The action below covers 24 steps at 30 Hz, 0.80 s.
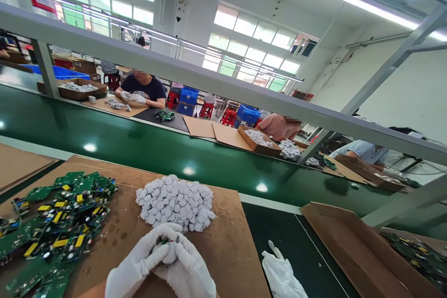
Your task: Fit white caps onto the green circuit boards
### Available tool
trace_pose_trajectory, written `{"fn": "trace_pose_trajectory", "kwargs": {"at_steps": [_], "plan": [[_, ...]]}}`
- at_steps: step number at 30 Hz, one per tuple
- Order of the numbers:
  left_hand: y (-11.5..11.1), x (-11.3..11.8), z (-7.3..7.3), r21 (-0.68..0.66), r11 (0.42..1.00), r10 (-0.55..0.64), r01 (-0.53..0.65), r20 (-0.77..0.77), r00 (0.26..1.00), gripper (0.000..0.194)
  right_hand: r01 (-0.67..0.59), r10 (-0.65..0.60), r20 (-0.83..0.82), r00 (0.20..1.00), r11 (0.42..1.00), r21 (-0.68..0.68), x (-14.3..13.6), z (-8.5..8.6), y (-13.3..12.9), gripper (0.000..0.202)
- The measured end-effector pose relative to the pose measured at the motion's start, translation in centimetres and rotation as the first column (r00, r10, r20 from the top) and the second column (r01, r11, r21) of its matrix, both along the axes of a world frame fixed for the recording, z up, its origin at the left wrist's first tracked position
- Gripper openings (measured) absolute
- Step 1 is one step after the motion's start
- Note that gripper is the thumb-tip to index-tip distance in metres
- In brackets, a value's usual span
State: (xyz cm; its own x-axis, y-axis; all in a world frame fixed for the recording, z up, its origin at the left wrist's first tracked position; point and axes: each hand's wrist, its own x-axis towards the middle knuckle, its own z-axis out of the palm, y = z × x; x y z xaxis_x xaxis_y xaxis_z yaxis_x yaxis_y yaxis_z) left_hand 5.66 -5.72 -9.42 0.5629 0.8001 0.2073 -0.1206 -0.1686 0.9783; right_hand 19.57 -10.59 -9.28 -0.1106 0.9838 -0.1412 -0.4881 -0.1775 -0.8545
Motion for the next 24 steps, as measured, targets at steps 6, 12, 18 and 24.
{"fn": "trace_pose_trajectory", "kwargs": {"at_steps": [6,12,18,24], "plan": [[-0.2,-0.3,-0.3,0.057,0.998,0.003,-0.003,-0.009,1.0,0.034,0.016,-0.017,0.03,0.999,1.0,0.008,0.1,0.9,-0.2,0.026],[0.0,-0.9,-0.1,0.453,0.892,0.162,0.004,-0.327,0.931,0.054,0.078,-0.077,0.075,0.994,0.997,-0.004,0.1,0.0,-0.1,0.025],[-0.1,-0.7,-1.4,0.499,0.866,0.201,-0.022,-0.307,0.93,0.053,0.089,-0.087,0.068,0.994,0.996,-0.022,0.4,-1.2,-0.2,0.027],[-0.3,-0.7,-0.8,0.293,0.95,0.196,-0.11,-0.282,0.939,0.053,0.059,-0.058,0.029,0.998,0.998,-0.029,0.0,-1.6,-0.4,0.043]]}}
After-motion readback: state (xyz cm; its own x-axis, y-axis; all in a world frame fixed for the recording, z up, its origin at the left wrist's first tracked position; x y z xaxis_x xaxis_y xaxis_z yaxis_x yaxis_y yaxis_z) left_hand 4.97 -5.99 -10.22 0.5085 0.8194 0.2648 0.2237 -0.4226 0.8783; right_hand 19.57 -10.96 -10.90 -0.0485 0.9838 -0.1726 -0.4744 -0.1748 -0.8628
